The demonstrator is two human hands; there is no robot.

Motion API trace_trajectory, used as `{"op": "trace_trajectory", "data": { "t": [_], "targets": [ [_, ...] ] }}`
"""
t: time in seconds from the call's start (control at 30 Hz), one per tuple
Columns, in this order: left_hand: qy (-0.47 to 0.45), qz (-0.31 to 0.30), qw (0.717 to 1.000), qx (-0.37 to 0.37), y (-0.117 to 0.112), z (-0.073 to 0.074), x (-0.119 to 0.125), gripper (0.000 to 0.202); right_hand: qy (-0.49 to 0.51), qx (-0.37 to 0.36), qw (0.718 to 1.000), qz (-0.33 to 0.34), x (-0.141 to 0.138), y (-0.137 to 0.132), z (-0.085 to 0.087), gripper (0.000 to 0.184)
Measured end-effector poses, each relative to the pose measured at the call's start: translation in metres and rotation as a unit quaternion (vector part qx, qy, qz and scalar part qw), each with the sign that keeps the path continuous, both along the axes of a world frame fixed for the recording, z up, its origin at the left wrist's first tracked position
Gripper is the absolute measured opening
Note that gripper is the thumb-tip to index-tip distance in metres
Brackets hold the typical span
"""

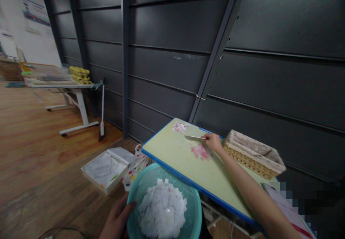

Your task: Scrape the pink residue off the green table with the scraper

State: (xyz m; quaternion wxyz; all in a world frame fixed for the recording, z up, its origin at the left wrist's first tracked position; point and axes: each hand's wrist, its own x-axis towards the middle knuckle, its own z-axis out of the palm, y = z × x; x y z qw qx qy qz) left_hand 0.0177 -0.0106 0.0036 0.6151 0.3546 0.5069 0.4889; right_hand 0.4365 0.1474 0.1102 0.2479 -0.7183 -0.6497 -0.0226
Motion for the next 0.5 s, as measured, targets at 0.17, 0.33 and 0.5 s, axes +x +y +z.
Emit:
{"op": "trace_trajectory", "data": {
  "t": [0.17, 0.33, 0.5],
  "targets": [
    [0.000, -0.016, 1.000, 0.005, 0.000, 0.004, 0.000, 0.050, 0.007, 0.009, 1.000, -0.018, 0.002, 0.004, 0.011, 0.020],
    [0.018, -0.008, 1.000, 0.002, 0.001, 0.005, 0.000, 0.047, 0.002, 0.034, 0.998, -0.055, 0.000, 0.024, 0.015, 0.020],
    [0.025, 0.007, 0.999, 0.025, 0.002, 0.007, 0.001, 0.047, -0.020, 0.024, 0.998, -0.059, -0.007, 0.031, 0.011, 0.021]
  ]
}}
